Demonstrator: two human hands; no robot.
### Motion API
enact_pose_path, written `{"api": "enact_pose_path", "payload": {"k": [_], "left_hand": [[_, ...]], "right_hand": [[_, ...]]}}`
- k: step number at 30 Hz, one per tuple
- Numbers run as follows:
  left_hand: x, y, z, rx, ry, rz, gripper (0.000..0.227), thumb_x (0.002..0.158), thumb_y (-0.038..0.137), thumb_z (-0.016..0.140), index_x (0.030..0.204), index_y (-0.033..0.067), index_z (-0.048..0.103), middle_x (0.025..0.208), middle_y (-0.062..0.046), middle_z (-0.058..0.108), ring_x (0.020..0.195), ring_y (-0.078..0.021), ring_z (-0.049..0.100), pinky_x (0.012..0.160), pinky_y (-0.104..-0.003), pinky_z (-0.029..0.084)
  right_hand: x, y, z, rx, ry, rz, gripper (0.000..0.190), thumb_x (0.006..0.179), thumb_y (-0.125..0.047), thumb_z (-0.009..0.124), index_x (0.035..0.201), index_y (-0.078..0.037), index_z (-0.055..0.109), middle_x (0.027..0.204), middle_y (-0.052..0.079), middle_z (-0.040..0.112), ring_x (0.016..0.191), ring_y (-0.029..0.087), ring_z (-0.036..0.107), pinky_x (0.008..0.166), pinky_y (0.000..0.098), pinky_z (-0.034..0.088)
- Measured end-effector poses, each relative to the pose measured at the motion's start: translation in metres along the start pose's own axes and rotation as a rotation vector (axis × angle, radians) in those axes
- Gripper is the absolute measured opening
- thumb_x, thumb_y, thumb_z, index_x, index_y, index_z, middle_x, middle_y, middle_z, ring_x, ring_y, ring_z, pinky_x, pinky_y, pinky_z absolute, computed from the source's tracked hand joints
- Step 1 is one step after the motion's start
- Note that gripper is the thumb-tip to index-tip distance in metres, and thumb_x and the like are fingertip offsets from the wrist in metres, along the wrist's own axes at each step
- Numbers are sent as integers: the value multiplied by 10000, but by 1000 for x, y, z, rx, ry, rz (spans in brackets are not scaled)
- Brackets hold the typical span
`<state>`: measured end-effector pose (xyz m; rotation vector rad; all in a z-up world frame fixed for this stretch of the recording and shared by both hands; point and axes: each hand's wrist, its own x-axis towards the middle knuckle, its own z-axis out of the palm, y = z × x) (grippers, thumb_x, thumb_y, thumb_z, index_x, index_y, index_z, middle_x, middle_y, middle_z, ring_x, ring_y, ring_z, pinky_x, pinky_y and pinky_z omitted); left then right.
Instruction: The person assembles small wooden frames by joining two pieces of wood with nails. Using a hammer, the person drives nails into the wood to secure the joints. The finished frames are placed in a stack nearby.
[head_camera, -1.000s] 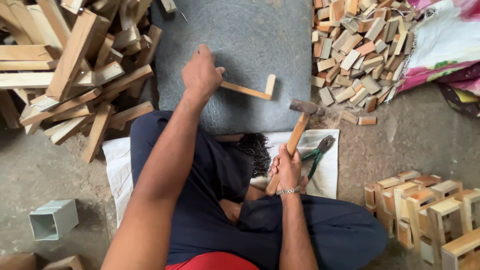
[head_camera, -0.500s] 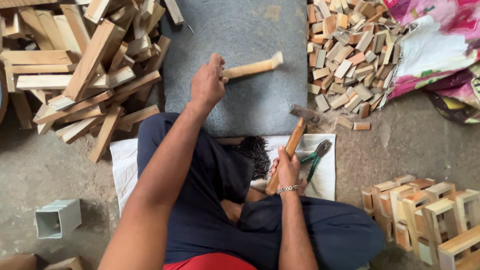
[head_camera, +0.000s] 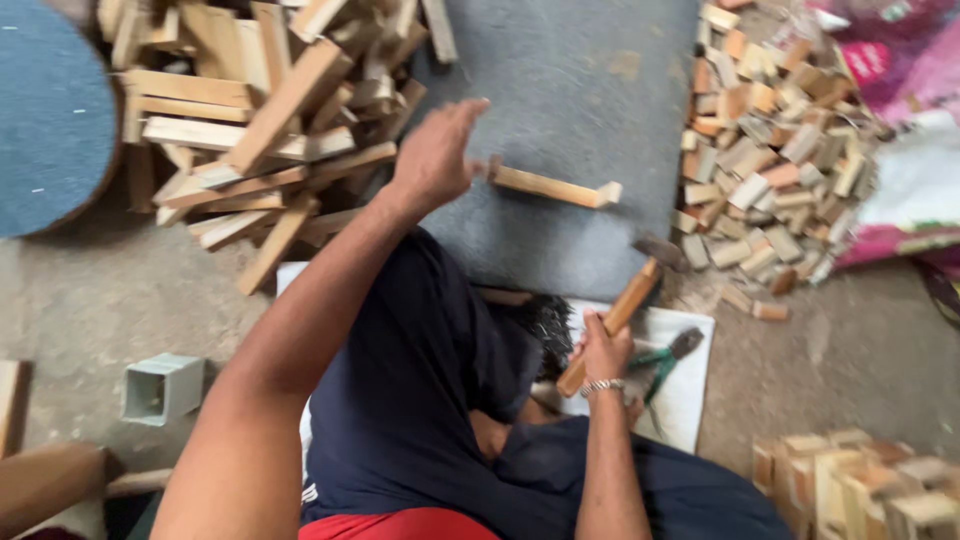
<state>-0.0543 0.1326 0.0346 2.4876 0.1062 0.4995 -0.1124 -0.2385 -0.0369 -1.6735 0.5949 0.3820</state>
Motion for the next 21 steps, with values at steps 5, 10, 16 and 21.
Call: {"api": "enact_pose_path", "payload": {"k": [5,10,16,21], "left_hand": [[30,-64,-63,447,168,-198,417,857,184,822,1162,9,597,1092,-183,602,1035,-353,567,874,-472,440],[42,-93,-89,476,248,-223,542,795,212,859,1198,-49,608,1143,-213,568,1049,-370,534,902,-463,427],[58,-112,-98,587,243,-34,363,802,238,866,1058,45,696,1036,-161,683,1031,-338,615,868,-466,455],[81,-92,-121,62,7,-417,214,945,292,759,980,83,734,918,-84,729,847,-220,691,763,-365,554]], "right_hand": [[-1,7,7,-42,25,-9,232,919,-145,720,999,-9,550,615,47,549,415,147,522,363,326,468],[4,7,10,-51,8,-45,245,931,-158,721,995,-2,544,625,54,556,426,150,531,371,327,481],[9,15,5,-44,0,-43,246,925,-162,726,987,-5,548,625,56,556,433,153,537,383,330,484],[15,19,7,-51,18,-52,307,893,-163,748,1024,-21,510,620,64,566,429,164,541,386,347,487]]}}
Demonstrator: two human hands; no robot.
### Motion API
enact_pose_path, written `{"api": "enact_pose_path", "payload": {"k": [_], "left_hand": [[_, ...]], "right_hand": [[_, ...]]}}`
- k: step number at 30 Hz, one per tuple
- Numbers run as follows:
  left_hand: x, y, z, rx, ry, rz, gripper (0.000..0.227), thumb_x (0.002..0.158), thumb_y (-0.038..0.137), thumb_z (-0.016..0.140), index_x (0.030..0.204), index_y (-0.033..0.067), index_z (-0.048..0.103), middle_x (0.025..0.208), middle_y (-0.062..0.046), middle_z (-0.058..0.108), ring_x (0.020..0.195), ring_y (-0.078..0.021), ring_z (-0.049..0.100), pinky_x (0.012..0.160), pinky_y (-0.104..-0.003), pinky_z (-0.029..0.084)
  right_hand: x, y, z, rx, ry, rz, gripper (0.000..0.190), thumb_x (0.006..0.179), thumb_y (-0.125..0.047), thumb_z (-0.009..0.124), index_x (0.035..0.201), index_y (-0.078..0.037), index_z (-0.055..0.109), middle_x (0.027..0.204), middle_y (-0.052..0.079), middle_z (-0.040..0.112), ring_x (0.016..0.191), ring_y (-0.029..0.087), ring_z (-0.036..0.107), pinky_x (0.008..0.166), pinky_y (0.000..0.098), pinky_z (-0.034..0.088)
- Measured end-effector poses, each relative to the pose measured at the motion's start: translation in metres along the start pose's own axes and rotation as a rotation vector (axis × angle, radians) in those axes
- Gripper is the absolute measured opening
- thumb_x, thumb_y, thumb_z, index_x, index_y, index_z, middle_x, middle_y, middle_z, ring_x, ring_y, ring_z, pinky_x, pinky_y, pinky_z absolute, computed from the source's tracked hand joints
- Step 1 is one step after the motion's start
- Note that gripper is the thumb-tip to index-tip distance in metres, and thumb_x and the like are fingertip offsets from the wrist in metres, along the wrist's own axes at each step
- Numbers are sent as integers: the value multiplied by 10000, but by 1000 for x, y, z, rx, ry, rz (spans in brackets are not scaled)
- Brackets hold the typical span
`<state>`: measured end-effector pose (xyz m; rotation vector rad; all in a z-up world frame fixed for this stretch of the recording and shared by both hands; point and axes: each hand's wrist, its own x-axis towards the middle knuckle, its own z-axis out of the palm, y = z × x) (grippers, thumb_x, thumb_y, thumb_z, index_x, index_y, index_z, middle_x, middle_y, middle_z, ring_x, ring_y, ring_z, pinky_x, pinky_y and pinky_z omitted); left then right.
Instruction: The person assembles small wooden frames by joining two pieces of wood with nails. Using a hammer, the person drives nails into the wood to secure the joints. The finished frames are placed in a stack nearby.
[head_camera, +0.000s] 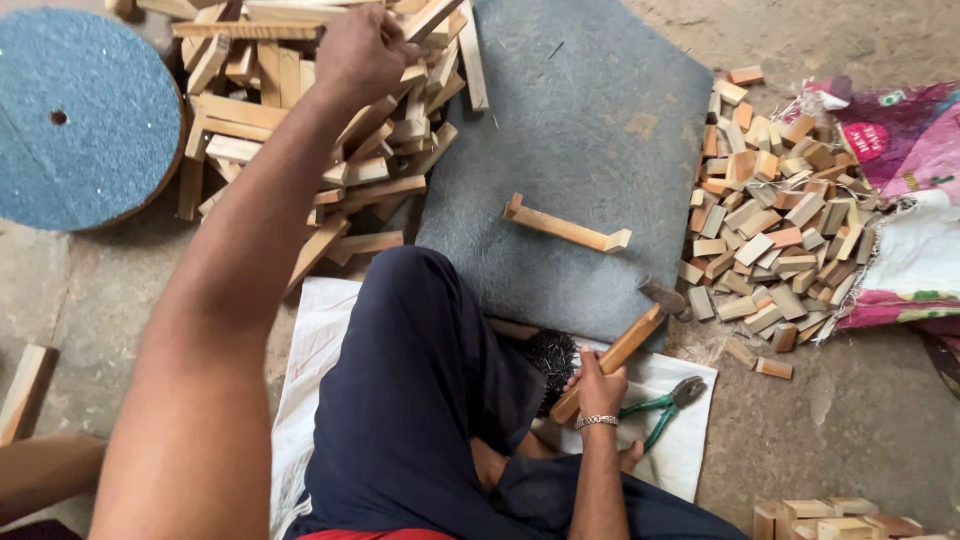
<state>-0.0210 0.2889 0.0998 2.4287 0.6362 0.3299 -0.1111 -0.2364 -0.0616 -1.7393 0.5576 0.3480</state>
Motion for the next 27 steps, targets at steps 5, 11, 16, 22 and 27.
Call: {"api": "enact_pose_path", "payload": {"k": [5,11,16,22,27], "left_hand": [[-49,59,-19,-907,-346,-52,227,1092,253,539,1053,71,669,1014,-68,764,845,-170,684,827,-380,574],[-132,113,21,-1357,-539,3,331,1056,221,494,1346,71,548,1249,-127,725,1167,-225,697,1007,-430,597],[-198,143,92,-1678,-661,-15,314,1050,157,595,1344,52,561,1283,-133,705,1188,-242,678,1035,-425,544],[-242,149,146,-1700,-893,-16,254,1068,82,596,1315,22,588,1306,-117,684,1248,-208,646,1129,-395,498],[-237,146,150,-1547,-923,168,279,1100,47,554,1374,-1,572,1348,-131,650,1305,-203,613,1165,-379,489]], "right_hand": [[2,6,-4,-5,-24,4,305,899,-179,760,1035,-13,543,654,71,578,437,151,561,396,337,503],[-29,-29,-6,-560,341,-546,556,833,-188,829,1232,49,522,954,176,646,783,289,642,656,405,546],[-83,-87,-5,-135,33,-824,546,1020,-217,686,1444,47,465,1278,195,653,1130,236,675,935,342,567],[-105,-130,7,278,-324,-459,445,1075,-223,530,1430,42,503,1271,157,673,937,207,729,785,325,618],[-92,-127,-7,448,-402,-292,385,1047,-150,593,1367,60,549,1236,159,708,866,189,705,761,319,598]]}}
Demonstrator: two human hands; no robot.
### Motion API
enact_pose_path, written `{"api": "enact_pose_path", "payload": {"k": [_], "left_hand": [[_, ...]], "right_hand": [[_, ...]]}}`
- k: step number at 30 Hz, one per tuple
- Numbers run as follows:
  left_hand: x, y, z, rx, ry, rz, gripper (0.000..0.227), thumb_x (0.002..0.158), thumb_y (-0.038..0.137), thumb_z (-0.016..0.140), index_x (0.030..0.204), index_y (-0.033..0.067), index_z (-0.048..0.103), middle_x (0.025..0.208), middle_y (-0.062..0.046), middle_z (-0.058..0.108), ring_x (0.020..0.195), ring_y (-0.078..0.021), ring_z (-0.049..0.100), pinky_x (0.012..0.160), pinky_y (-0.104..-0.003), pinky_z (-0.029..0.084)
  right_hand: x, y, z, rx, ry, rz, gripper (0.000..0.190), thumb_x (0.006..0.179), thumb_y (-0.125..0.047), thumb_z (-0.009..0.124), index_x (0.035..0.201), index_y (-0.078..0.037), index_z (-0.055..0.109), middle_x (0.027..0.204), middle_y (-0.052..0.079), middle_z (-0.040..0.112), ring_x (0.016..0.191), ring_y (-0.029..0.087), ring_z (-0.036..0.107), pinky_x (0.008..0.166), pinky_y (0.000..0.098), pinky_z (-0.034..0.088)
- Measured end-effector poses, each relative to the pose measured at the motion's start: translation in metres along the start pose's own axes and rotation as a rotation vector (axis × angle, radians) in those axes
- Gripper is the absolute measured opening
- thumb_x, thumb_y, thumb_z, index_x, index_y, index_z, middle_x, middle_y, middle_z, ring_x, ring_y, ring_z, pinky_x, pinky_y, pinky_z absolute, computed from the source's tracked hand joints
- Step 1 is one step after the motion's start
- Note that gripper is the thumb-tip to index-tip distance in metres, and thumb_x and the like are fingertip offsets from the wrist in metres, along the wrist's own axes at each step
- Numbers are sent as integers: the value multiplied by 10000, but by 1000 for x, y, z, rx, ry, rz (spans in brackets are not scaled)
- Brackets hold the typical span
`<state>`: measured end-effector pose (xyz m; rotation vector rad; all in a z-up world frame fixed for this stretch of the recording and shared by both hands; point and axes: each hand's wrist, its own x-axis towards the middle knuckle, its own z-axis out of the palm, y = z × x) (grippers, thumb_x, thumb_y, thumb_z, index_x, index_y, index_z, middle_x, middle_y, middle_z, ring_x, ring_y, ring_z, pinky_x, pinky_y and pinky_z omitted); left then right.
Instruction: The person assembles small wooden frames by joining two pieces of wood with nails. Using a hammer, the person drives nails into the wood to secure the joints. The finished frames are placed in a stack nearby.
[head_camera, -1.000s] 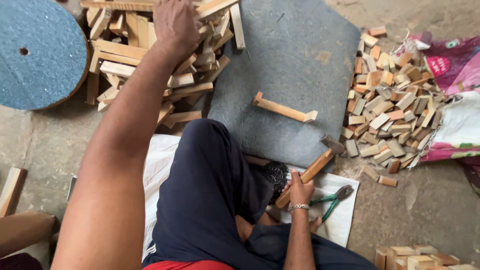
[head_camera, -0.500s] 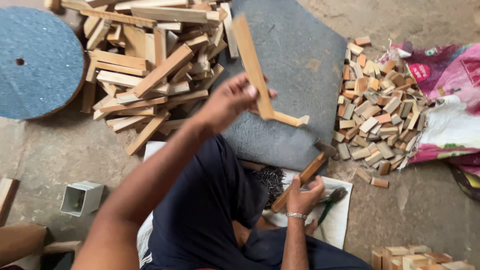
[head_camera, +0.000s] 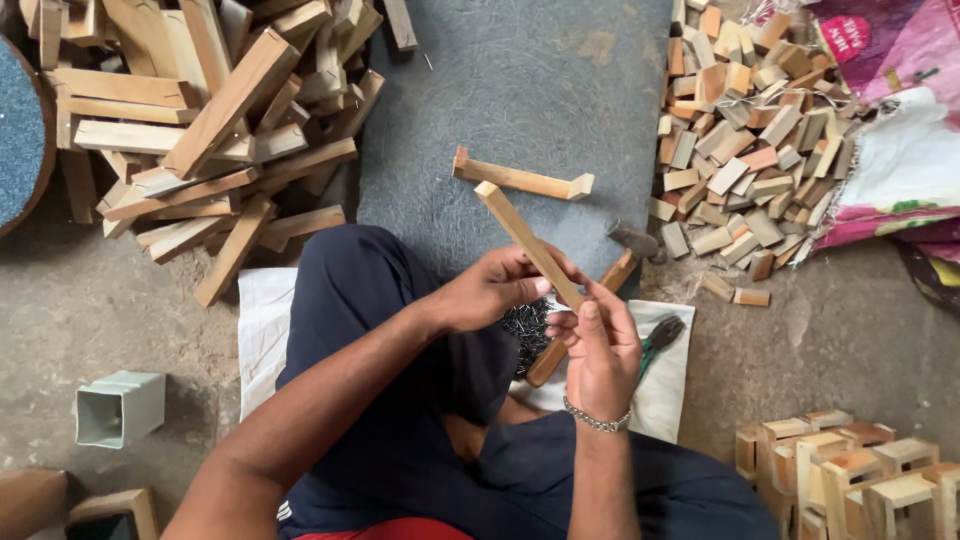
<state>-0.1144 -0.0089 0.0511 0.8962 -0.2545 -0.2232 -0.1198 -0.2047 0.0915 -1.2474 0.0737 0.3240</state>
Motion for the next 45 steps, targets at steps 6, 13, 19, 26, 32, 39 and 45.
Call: {"api": "enact_pose_path", "payload": {"k": [6,13,19,26,32,39,45], "left_hand": [[17,-8,25,-121,242,-155,618,1025,68,598,1550,135,277,1271,-151,605,1097,-212,622,926,-378,550],[48,12,-11,292,214,-246,329,991,134,592,1293,2,599,1055,-105,719,957,-181,723,889,-369,606],[76,57,-72,1135,326,-164,315,898,63,594,1173,98,744,1006,-87,760,930,-248,734,873,-415,544],[74,67,-94,1454,259,-162,306,810,39,631,1035,160,798,903,-38,775,960,-254,640,920,-409,397],[71,62,-109,1535,276,-34,223,818,44,647,951,156,786,897,-57,714,962,-261,610,922,-408,375],[73,51,-111,1746,262,10,131,848,77,652,901,140,754,929,-67,677,1010,-272,613,1019,-422,384],[81,19,-95,1637,165,277,314,884,108,650,1191,87,711,1079,-83,680,1066,-274,621,956,-389,435]], "right_hand": [[-8,36,1,-381,249,-228,239,1001,-96,734,1126,68,614,1094,177,730,843,208,709,781,332,609],[4,22,-3,-935,4,-614,351,963,-65,734,1261,54,593,1030,144,722,885,206,735,810,323,609],[140,16,-21,-925,89,-208,723,866,59,739,1481,48,359,1382,193,581,1024,221,718,838,287,632],[173,40,-12,-788,-141,-127,524,950,73,730,1432,46,526,1264,158,704,1106,185,705,896,279,607],[166,56,-16,-772,-132,-141,505,930,59,744,1387,45,530,1224,137,701,1077,159,701,872,259,600],[165,53,-16,-760,-156,-148,455,947,55,750,1363,47,567,1189,137,728,1045,160,719,880,269,597],[161,54,-10,-768,-123,-183,349,969,70,709,1302,41,609,1179,123,743,1020,161,743,855,271,618]]}}
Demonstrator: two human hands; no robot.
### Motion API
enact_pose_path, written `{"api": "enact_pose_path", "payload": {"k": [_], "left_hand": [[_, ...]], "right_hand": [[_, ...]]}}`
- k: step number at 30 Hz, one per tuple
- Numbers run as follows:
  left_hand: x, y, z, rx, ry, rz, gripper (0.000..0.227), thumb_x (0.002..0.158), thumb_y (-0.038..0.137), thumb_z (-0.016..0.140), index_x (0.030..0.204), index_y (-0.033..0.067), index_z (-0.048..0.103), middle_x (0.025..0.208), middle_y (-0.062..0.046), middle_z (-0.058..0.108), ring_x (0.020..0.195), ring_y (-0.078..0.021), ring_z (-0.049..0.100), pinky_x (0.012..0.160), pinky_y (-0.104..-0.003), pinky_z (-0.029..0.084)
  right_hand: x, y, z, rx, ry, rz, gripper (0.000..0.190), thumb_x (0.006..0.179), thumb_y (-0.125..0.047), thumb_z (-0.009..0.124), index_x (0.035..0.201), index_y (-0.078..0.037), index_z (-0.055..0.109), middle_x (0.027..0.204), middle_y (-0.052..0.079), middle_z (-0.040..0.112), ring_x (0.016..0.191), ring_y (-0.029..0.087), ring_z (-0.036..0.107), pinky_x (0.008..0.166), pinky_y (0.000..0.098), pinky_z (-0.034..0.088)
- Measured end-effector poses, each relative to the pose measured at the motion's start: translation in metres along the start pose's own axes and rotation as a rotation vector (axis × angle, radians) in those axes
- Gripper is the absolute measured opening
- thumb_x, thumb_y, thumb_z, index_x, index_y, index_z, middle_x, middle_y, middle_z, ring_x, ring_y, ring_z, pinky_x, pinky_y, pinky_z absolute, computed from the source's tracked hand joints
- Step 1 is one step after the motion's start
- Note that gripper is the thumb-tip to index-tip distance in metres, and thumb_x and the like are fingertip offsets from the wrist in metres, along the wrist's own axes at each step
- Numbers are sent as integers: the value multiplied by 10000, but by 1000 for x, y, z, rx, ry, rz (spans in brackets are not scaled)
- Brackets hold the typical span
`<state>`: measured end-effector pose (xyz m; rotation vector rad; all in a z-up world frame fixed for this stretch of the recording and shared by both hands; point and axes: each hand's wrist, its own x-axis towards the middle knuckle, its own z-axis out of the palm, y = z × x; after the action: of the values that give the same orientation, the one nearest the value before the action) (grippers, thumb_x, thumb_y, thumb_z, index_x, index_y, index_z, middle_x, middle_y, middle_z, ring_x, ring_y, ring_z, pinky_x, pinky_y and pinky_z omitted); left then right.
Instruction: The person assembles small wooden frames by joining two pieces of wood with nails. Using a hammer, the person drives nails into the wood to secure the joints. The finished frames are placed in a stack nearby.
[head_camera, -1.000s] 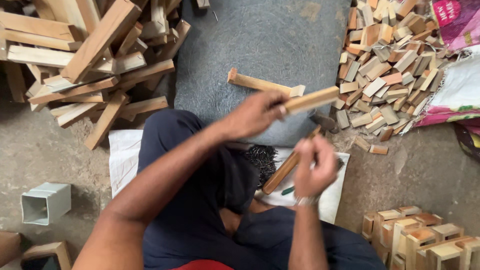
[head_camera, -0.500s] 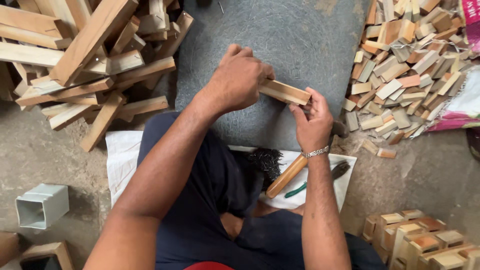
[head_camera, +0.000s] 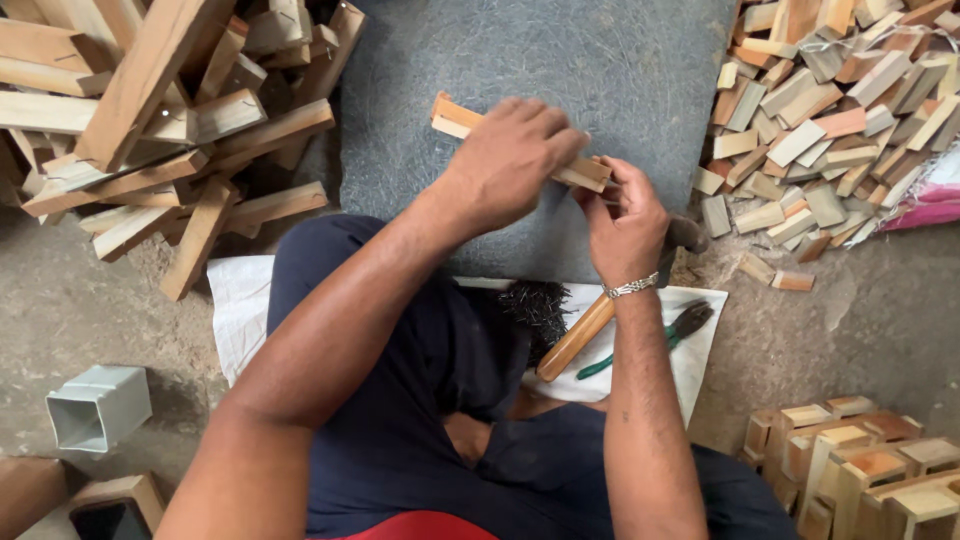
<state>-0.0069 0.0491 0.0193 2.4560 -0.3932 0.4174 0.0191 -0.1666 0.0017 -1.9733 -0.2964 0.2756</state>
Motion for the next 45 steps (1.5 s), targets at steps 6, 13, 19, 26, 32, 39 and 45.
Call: {"api": "enact_pose_path", "payload": {"k": [6,13,19,26,32,39,45], "left_hand": [[8,7,5,9,-187,-51,314,893,101,673,1202,143,713,1009,-67,689,996,-261,626,850,-410,440],[1,-3,-24,72,-197,-72,224,879,98,700,1098,144,704,999,-49,683,1012,-260,624,891,-419,433],[11,4,-15,27,-175,-33,257,848,113,713,1103,135,688,1011,-52,688,998,-269,623,879,-420,430],[15,12,-24,78,-237,-32,339,844,104,729,1178,139,682,983,-45,688,973,-270,629,866,-419,445],[21,24,-29,82,-284,-81,406,866,110,751,1266,152,698,961,-27,694,915,-262,631,821,-405,442],[26,25,-21,92,-266,-85,427,894,329,857,1247,131,721,968,-20,702,875,-244,625,791,-399,439],[28,23,-14,45,-254,-16,407,872,280,860,1212,108,718,1051,-37,725,966,-249,671,828,-400,472]], "right_hand": [[0,-3,3,44,-7,24,344,958,92,683,1289,13,632,1122,103,754,995,153,753,845,270,628],[4,4,3,27,-35,-79,371,947,92,715,1294,-5,626,1227,93,731,1059,169,733,868,299,605],[6,7,11,-23,-24,-71,412,944,111,660,1324,-47,640,1254,90,737,1128,178,744,846,286,627],[2,10,20,73,15,-46,455,923,99,682,1351,-46,630,1266,103,731,1155,200,733,870,294,631],[1,15,23,65,76,-179,468,920,104,683,1353,-64,627,1326,121,691,1136,247,738,986,332,615],[1,14,20,-44,93,-155,447,917,53,719,1331,-97,641,1290,96,699,1082,232,737,926,343,600],[0,15,21,-47,122,-170,456,903,45,726,1320,-122,651,1291,69,705,1131,256,707,961,356,589]]}}
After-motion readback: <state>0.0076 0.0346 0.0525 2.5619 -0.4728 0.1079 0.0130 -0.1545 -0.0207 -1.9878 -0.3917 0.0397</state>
